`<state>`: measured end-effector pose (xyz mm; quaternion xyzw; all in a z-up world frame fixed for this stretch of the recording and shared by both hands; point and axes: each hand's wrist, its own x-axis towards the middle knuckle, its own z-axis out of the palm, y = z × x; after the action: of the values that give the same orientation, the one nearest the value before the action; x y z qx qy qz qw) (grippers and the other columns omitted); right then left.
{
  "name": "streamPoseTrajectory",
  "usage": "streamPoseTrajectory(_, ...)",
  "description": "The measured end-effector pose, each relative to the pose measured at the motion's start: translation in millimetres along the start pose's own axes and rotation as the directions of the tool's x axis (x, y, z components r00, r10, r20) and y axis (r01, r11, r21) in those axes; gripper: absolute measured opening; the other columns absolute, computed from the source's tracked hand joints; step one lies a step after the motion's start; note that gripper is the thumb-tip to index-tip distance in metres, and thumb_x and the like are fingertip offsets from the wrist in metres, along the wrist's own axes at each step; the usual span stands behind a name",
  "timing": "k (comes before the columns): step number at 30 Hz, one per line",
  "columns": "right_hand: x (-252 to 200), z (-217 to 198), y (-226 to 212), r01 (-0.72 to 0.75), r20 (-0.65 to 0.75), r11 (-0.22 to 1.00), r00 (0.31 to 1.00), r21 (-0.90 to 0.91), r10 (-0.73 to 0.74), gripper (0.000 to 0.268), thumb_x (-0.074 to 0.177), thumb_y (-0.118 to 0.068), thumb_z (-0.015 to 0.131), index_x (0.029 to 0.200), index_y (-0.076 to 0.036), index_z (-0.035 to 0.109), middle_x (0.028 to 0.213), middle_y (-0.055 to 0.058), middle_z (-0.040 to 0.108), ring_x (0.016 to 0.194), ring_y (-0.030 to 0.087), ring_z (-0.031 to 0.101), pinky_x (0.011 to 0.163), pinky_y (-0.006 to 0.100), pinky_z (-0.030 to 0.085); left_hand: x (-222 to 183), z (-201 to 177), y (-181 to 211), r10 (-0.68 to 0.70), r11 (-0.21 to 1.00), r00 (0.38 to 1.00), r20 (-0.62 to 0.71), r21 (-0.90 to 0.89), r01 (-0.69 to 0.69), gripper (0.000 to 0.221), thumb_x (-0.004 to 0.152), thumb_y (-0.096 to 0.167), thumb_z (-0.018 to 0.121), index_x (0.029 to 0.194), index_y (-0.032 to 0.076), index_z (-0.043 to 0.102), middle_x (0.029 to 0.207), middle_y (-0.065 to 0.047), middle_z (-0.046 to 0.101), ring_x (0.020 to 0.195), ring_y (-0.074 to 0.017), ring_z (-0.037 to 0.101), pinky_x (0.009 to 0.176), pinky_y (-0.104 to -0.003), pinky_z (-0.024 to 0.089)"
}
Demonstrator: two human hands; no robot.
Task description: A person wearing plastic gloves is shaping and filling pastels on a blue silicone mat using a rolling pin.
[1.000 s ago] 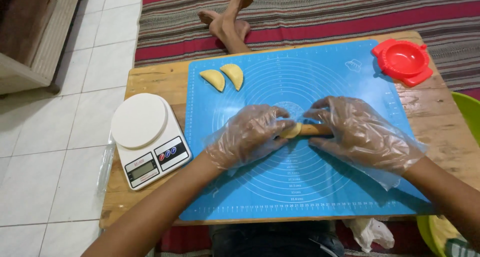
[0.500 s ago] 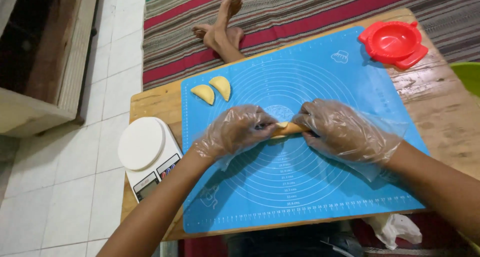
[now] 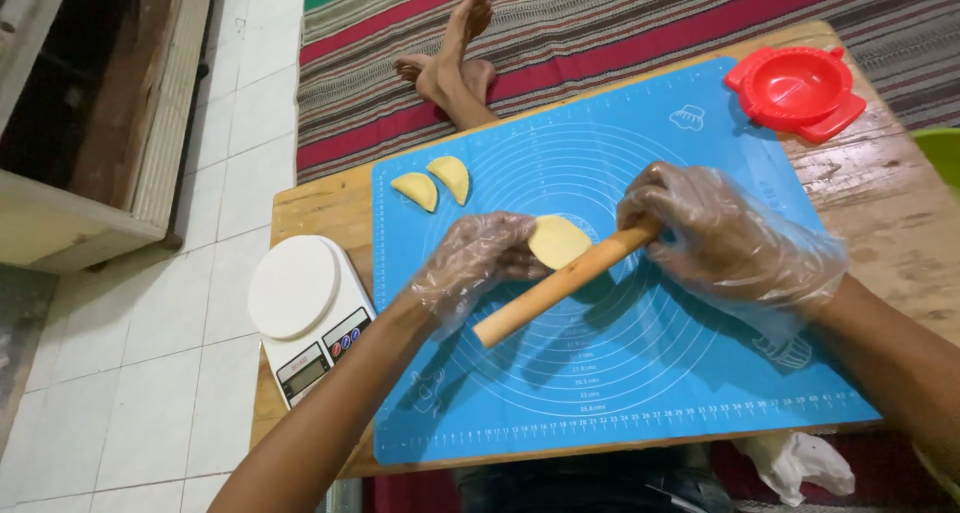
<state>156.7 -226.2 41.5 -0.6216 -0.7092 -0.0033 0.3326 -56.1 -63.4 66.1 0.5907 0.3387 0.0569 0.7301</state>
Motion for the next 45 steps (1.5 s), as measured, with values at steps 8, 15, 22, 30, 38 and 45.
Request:
streamPoseTrajectory(8, -3.0, -5.1, -1.9, -0.112, -0.142, 0.986, 0.982, 0.121, 0.129, 0.033, 0.074, 0.011, 0.072, 0.101, -0.004, 0.06, 0.093, 0.007, 0.061, 0.073, 0.017, 0.057, 0.067, 0.029, 0.052, 0.6, 4.6, -35.8, 0.138, 0.954, 0.99, 0.0, -0.268, -0.133, 0.068, 0.074, 0.032, 0.075, 0.125, -0.008, 0.056, 0.111, -0.023, 0.067, 0.097, -0.0291, 0.07, 0.088, -0.035, 0.062)
streamPoseTrajectory(15, -3.9, -7.5, 0.6, -0.128, -0.168, 0.99, 0.976, 0.064, 0.137, 0.033, 0.077, 0.011, 0.074, 0.103, -0.002, 0.059, 0.098, 0.009, 0.06, 0.077, 0.02, 0.058, 0.071, 0.031, 0.054, -26.5, 40.4, -11.8, -0.037, 0.935, 0.981, -0.19, -0.353, -0.033, 0.035, 0.089, 0.012, 0.065, 0.117, -0.009, 0.064, 0.107, -0.021, 0.07, 0.096, -0.0266, 0.068, 0.093, -0.035, 0.058)
streamPoseTrajectory(22, -3.8, -1.7, 7.0, -0.049, -0.172, 0.998, 0.984, -0.034, 0.043, 0.034, 0.076, 0.01, 0.076, 0.105, 0.0, 0.061, 0.097, 0.01, 0.06, 0.074, 0.019, 0.057, 0.069, 0.032, 0.052, -29.9, 30.5, -16.1, -0.024, 0.99, 0.962, -0.272, -0.142, -0.016, 0.047, 0.089, 0.022, 0.063, 0.121, -0.013, 0.064, 0.101, -0.027, 0.075, 0.085, -0.0287, 0.074, 0.073, -0.031, 0.063)
streamPoseTrajectory(30, -4.5, 13.5, -1.0, 0.005, -0.099, 1.0, 0.995, -0.008, -0.006, 0.036, 0.076, -0.007, 0.083, 0.11, -0.008, 0.07, 0.092, 0.004, 0.071, 0.073, 0.017, 0.061, 0.069, 0.031, 0.052, -78.3, 34.4, 6.5, 0.037, 0.937, 0.946, -0.321, 0.34, 0.078, 0.04, 0.087, 0.036, 0.066, 0.088, -0.002, 0.077, 0.067, -0.013, 0.075, 0.049, -0.0174, 0.067, 0.045, -0.026, 0.057)
streamPoseTrajectory(38, -0.7, 12.1, -12.0, 0.014, 0.075, 1.0, 0.997, -0.015, -0.012, 0.033, 0.075, -0.013, 0.079, 0.108, -0.012, 0.074, 0.096, 0.003, 0.074, 0.078, 0.019, 0.064, 0.077, 0.033, 0.053, -3.8, 7.4, 11.1, 0.775, 0.089, 0.598, 0.203, 0.902, -0.422, 0.031, 0.102, 0.026, 0.052, 0.098, 0.004, 0.073, 0.086, -0.009, 0.07, 0.072, -0.0173, 0.059, 0.067, -0.03, 0.051)
streamPoseTrajectory(45, 11.3, -5.8, -18.7, 0.072, 0.148, 0.931, 0.989, -0.359, -0.019, 0.039, 0.09, -0.031, 0.07, 0.123, -0.011, 0.069, 0.118, 0.015, 0.071, 0.078, 0.023, 0.069, 0.067, 0.035, 0.058, 54.5, -9.3, -17.3, 0.635, -0.06, 0.673, 0.378, 0.894, -0.445, 0.044, 0.104, 0.039, 0.041, 0.124, 0.009, 0.065, 0.13, -0.013, 0.063, 0.12, -0.0299, 0.056, 0.103, -0.046, 0.046)
